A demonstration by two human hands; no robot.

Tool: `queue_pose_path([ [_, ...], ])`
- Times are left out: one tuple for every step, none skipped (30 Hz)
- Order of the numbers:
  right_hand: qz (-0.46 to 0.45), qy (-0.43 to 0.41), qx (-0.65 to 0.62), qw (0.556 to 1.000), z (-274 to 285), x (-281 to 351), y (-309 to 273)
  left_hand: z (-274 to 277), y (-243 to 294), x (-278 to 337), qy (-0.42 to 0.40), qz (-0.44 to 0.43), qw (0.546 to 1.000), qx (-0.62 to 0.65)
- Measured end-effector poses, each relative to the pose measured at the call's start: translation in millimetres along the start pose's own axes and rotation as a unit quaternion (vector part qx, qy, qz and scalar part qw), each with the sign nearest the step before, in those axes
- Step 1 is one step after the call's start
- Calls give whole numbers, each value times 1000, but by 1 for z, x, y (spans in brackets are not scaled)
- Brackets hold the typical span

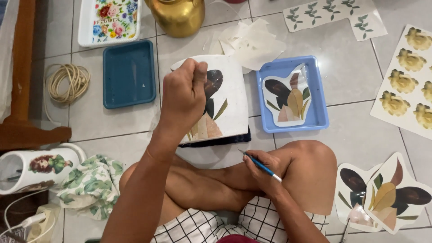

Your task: The person sits on the floor and uses a small blue tool to smooth a floral decal onto a white ceramic pot. They then peel the backing off a second decal from a blue tray and prepare to apply it to the pot.

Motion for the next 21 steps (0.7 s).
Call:
queue_pose_path([
  [1, 3, 0, 1000, 0, 0, 2, -5, -5, -9, -1, -3, 1000, 1],
  [10, 4, -8, 1000, 0, 0, 3, -12, -10, -17, -12, -7, 999, -37],
  [19, 5, -16, 1000, 0, 0, 3, -18, -15, -26, -23, -11, 997, -74],
  [20, 8, -16, 1000, 1, 1, 3, -25, -19, -39, -23, -13, 997, -73],
  [46, -12, 9, 999, 0, 3, 1, -35, -24, -52, -52, -13, 997, -63],
  [71, -32, 34, 996, -2, 3, -1, -45, -29, -65, -81, -14, 995, -54],
  [72, -30, 34, 996, -2, 5, 2, -52, -34, -76, -81, -16, 995, -54],
  [53, -33, 39, 997, -2, 6, 8, -61, -41, -88, -92, 0, 994, -58],
  [35, -36, 43, 998, -3, 7, 14, -71, -48, -99, -103, 17, 993, -63],
  [33, -33, 44, 998, -1, 6, 12, -82, -56, -109, -105, 15, 992, -61],
  [34, -32, 41, 998, -1, 4, 10, -93, -66, -119, -111, 27, 991, -75],
  [34, -32, 37, 998, 0, 5, 8, -105, -77, -127, -118, 40, 988, -90],
  [31, -29, 37, 998, 0, 4, 9, -119, -91, -134, -122, 39, 988, -88],
  [32, -25, 44, 998, 1, 4, 9, -132, -102, -142, -113, 0, 986, -123],
  [33, -21, 51, 998, 2, 3, 8, -145, -112, -150, -103, -39, 982, -156],
  [31, -17, 53, 998, 4, 2, 6, -150, -110, -154, -106, -42, 981, -154],
  [28, -24, 44, 998, 4, 1, 5, -156, -110, -158, -116, -34, 976, -184],
  [26, -31, 36, 999, 4, 1, 3, -161, -110, -161, -125, -25, 969, -214],
  [24, -29, 37, 999, 5, -2, 2, -164, -108, -165, -127, -26, 969, -212],
  [27, -30, 36, 999, 5, -3, 0, -167, -111, -166, -149, 17, 965, -217],
  [31, -31, 34, 998, 5, -4, -2, -170, -115, -167, -171, 60, 958, -221],
])
Point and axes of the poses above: each hand's wrist, its own x-axis away from the middle knuckle, its own z-axis out of the back of the hand, y = z × x, the point moved 5 cm from there along -x, towards the middle knuckle, and after that the axes turned 4 degrees about -x, right-handed, at the moved point
